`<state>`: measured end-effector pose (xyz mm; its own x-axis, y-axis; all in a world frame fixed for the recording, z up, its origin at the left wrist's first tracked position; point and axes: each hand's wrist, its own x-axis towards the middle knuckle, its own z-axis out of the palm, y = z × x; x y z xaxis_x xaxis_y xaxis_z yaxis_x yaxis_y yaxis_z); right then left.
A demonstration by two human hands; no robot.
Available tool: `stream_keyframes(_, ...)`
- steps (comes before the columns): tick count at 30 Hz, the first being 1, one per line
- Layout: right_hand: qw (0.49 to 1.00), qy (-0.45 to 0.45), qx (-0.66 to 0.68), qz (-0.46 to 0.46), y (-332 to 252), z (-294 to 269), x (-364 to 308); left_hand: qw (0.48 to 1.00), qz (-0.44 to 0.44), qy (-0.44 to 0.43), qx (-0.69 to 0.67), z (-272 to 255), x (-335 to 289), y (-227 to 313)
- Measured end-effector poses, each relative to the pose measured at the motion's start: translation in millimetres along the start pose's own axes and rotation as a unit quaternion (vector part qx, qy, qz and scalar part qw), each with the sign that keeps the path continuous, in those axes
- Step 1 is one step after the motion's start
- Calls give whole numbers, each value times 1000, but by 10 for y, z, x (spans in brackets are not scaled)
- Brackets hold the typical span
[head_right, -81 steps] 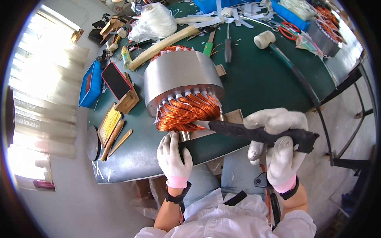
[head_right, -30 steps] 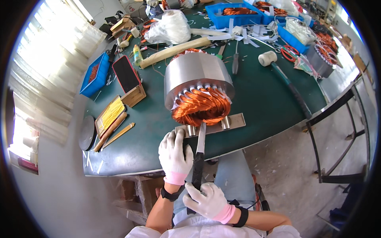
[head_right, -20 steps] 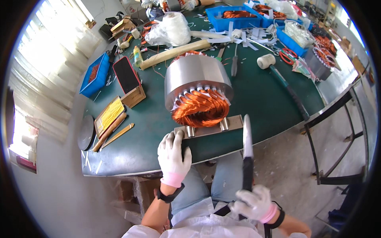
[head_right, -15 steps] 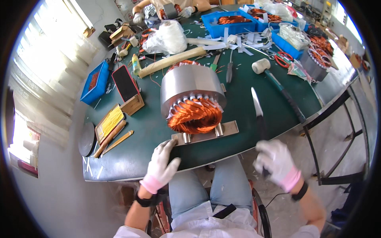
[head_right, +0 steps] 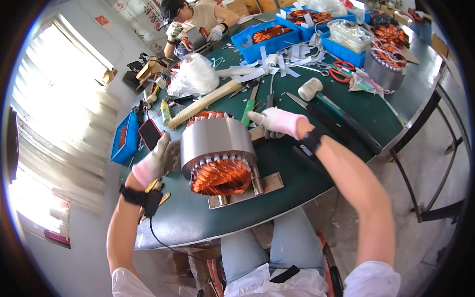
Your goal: Shaping and inserting copper coils into a motor stator using a wooden rod and a rubber mallet.
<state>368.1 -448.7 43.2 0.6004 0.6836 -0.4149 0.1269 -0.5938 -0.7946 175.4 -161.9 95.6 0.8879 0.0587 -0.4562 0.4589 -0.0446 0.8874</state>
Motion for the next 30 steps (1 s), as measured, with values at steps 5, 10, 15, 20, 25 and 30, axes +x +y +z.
stream_keyframes(5, 939, 189, 192, -212, 367, 234, 693, 987, 3, -79, 139, 264, 570, 645)
stream_keyframes(10, 866, 45, 429, -252, 309, 122, 584, 920, -49, -182, 343, 637, 1029, 1088)
stream_keyframes(15, 883, 77, 298, -353, 257, 270, 802, 881, -22, -355, 314, 914, 1108, 1319)
stream_keyframes(20, 926, 63, -56, -368, 237, 453, 855, 965, 77, -146, 206, 746, 845, 1334)
stream_keyframes(25, 869, 308, -315, -223, 279, 181, 600, 904, 166, 158, 360, -57, 612, 1289)
stream_keyframes(30, 809, 471, -334, -111, 551, 59, 708, 861, 215, 292, 356, -121, -77, 459)
